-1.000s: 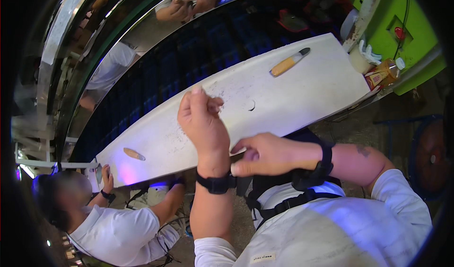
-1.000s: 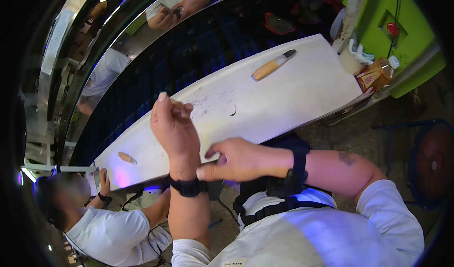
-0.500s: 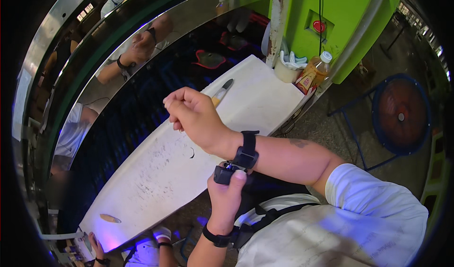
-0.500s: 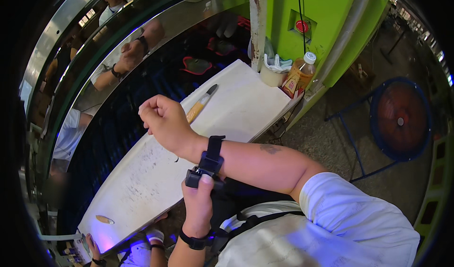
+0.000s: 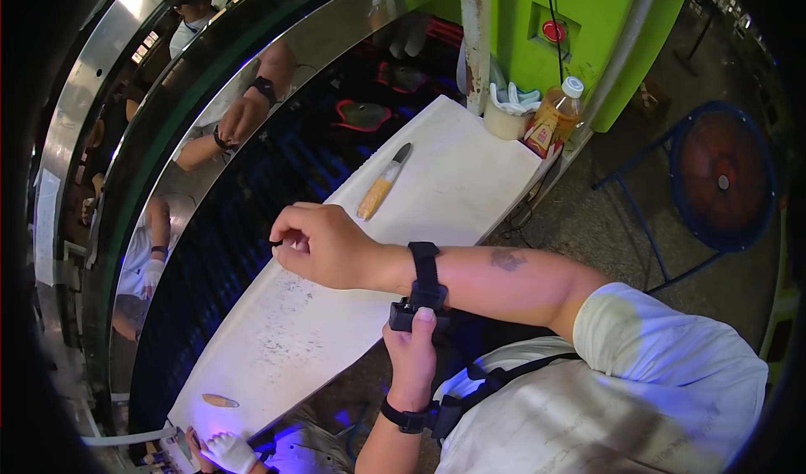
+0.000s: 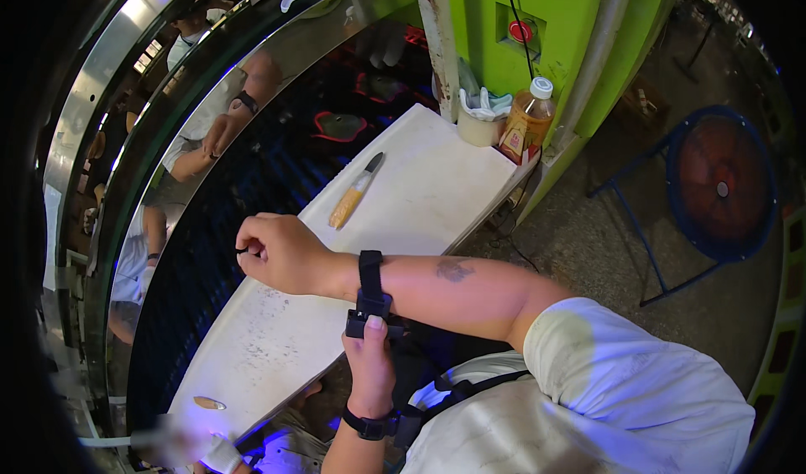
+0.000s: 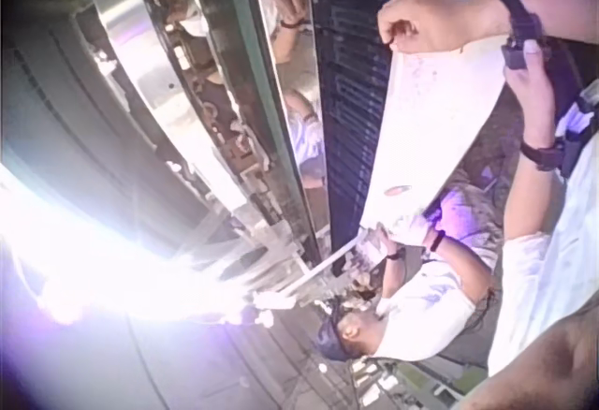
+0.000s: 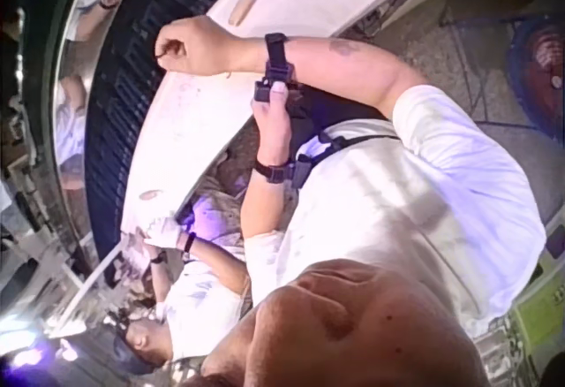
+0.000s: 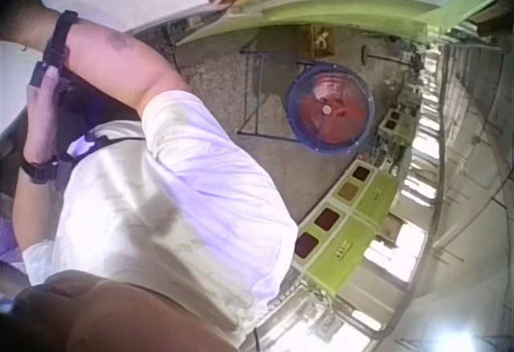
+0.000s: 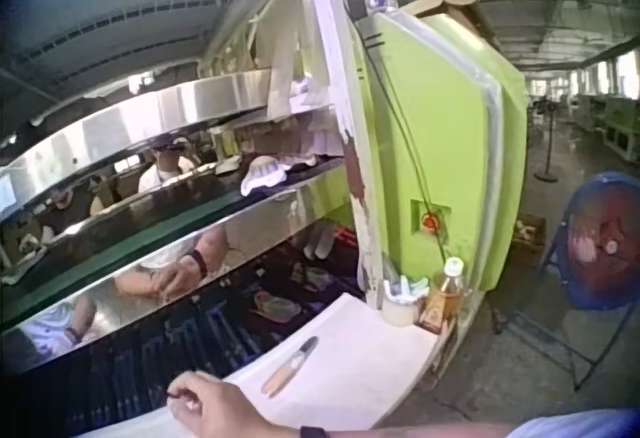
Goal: Assembling and checking shoe components on a production line conveyor.
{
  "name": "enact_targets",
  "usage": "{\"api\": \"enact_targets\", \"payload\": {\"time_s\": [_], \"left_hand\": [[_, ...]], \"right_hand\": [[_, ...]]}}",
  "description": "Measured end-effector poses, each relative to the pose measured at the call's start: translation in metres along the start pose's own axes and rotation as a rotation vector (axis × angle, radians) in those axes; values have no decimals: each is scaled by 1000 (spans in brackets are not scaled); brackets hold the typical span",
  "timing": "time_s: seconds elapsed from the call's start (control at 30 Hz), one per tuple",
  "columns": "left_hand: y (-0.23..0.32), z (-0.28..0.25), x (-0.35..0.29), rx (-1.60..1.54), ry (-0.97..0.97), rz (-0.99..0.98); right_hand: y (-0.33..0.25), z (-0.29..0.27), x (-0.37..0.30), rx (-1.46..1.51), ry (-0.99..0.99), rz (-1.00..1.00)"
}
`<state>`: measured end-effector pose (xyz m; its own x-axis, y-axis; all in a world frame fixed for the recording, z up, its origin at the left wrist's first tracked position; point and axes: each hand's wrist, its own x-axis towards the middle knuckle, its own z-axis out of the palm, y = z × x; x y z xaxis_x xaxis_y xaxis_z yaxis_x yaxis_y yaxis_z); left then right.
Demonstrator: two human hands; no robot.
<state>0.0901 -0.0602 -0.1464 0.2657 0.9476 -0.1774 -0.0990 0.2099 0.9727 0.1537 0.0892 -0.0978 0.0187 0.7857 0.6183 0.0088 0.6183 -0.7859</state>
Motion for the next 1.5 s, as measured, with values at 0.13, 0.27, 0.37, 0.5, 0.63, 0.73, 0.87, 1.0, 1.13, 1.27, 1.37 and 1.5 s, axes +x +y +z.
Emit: {"api": "enact_targets", "payload": {"time_s": [0.13, 0.27, 0.37, 0.5, 0.63, 0.73, 0.87, 1.0, 1.13, 1.27, 1.37, 1.5], "left_hand": [[-3, -3, 0, -173, -56, -53], [1, -24, 1, -108, -194, -99], [1, -66, -7, 192, -82, 24], [-3, -146, -29, 569, 472, 207], [-8, -213, -39, 880, 773, 102], [-14, -231, -31, 1115, 757, 418], [-15, -227, -17, 1263, 727, 482], [-12, -221, -14, 1298, 784, 481], [-10, -221, -16, 1291, 791, 485], [-10, -219, -15, 1308, 772, 476], [-10, -218, -14, 1304, 774, 472], [-10, -217, -15, 1283, 773, 425]], "right_hand": [[5, 5, -4, 334, 32, 579], [15, -7, -8, 40, -56, 405], [32, -43, 0, -59, -134, 248], [72, -127, 43, -575, -245, 65], [122, -197, 98, -841, -275, 498], [161, -206, 129, -973, -426, 575], [203, -178, 147, -1123, -672, 520], [221, -152, 161, -1001, -722, 569], [212, -132, 177, -945, -700, 516], [203, -71, 194, -376, -742, 863], [213, 19, 191, -755, -1062, 373], [232, 86, 156, -757, -1060, 23]]}}
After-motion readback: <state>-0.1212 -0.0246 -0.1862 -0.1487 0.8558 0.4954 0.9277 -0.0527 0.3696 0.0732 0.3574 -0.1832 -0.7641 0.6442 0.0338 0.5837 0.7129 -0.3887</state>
